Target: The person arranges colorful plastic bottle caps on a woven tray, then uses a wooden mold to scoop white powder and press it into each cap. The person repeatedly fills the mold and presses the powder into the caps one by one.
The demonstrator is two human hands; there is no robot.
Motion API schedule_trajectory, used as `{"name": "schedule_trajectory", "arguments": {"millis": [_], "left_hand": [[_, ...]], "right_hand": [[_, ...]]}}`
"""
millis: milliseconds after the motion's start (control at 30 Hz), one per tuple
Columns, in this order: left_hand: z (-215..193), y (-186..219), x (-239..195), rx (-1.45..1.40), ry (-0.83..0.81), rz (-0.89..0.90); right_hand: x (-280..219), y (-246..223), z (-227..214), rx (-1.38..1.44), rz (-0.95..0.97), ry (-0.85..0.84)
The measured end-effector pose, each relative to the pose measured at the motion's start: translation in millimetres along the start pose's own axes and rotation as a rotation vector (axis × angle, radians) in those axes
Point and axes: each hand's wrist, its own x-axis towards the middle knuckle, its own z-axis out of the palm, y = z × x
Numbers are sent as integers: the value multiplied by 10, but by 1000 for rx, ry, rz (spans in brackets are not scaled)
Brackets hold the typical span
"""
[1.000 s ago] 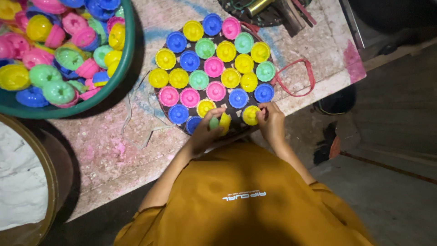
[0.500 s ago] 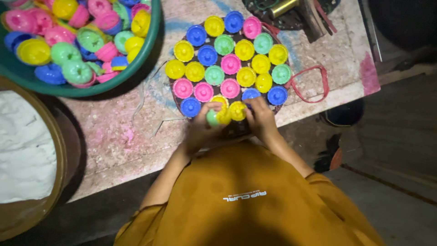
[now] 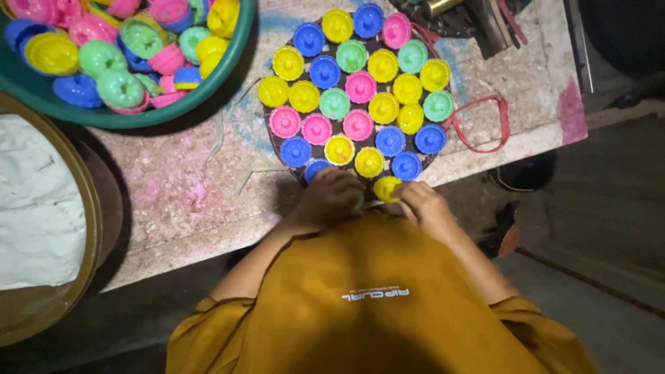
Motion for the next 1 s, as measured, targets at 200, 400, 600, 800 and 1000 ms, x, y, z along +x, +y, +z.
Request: {"name": "schedule_trajectory", "arguments": {"millis": [200, 400, 600, 800, 1000], "left_hand": [[182, -109, -94, 221, 19, 8], [127, -40, -87, 69, -48, -146], [183, -55, 307, 325, 55, -455], [-70, -164, 147, 333, 114, -605], [-126, -119, 58, 278, 221, -643]], "right_hand": [[-41, 93, 366, -70, 64, 109], [-72, 64, 372, -164, 118, 131], [311, 70, 565, -389, 90, 49], [476, 44, 582, -444, 30, -12], [914, 46, 470, -254, -122, 183]]}}
